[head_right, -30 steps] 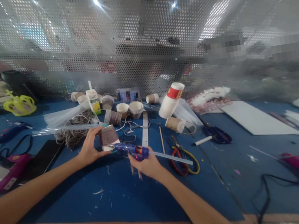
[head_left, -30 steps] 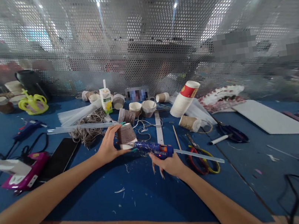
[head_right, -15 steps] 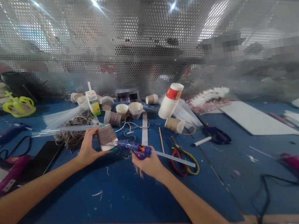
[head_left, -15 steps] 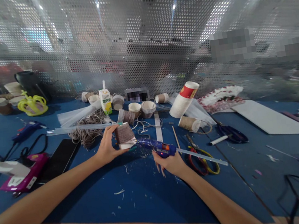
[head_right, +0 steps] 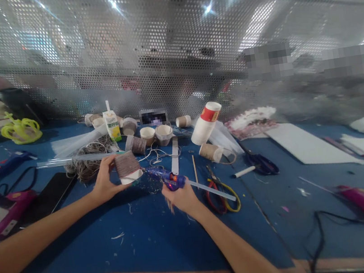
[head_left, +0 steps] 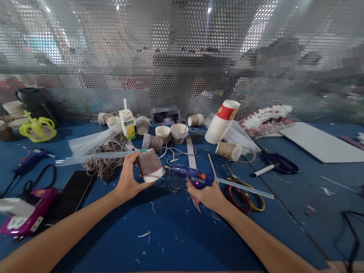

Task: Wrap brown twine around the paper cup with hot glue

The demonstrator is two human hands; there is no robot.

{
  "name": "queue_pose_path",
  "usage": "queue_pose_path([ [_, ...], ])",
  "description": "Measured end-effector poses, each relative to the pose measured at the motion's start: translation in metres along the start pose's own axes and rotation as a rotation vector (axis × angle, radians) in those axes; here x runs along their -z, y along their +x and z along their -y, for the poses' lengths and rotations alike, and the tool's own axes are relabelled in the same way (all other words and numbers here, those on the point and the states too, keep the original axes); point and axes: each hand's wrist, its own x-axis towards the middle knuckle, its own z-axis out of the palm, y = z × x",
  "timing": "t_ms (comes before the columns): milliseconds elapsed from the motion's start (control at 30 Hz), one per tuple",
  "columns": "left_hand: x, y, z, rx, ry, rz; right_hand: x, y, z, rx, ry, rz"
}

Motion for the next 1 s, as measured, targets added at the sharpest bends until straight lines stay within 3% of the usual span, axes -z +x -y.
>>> queue_pose_path([
  [200,-0.002,-0.001,0.003,-0.027,-0.009,-0.018,0.007,0.008,-0.009,0.077,-0.236,-0.171],
  [300,-0.001,-0.001,0.001,-0.002,0.04,-0.005,0.018,0.009,-0.01,0.029,-0.65,-0.301],
  [367,-0.001,-0.001,-0.001,0.001,0.059,0.002,0.024,0.01,-0.011,-0.063,-0.936,-0.308],
  [433,0.0,0.0,-0.003,-0.007,0.061,0.015,0.028,0.01,-0.014,-0.137,-1.067,-0.264],
  [633,0.0,0.001,-0.005,-0.006,0.083,0.061,0.019,0.005,-0.014,-0.025,-1.189,-0.269],
  [733,0.0,0.002,-0.005,-0.021,0.086,0.062,0.013,-0.003,-0.008,0.135,-1.135,-0.346],
  [833,0.0,0.002,-0.005,-0.033,0.08,0.065,0.01,-0.012,0.005,0.321,-0.895,-0.361],
  [1000,0.0,0.002,-0.005,-0.046,0.078,0.068,0.003,-0.027,0.032,0.603,-0.237,0.051],
])
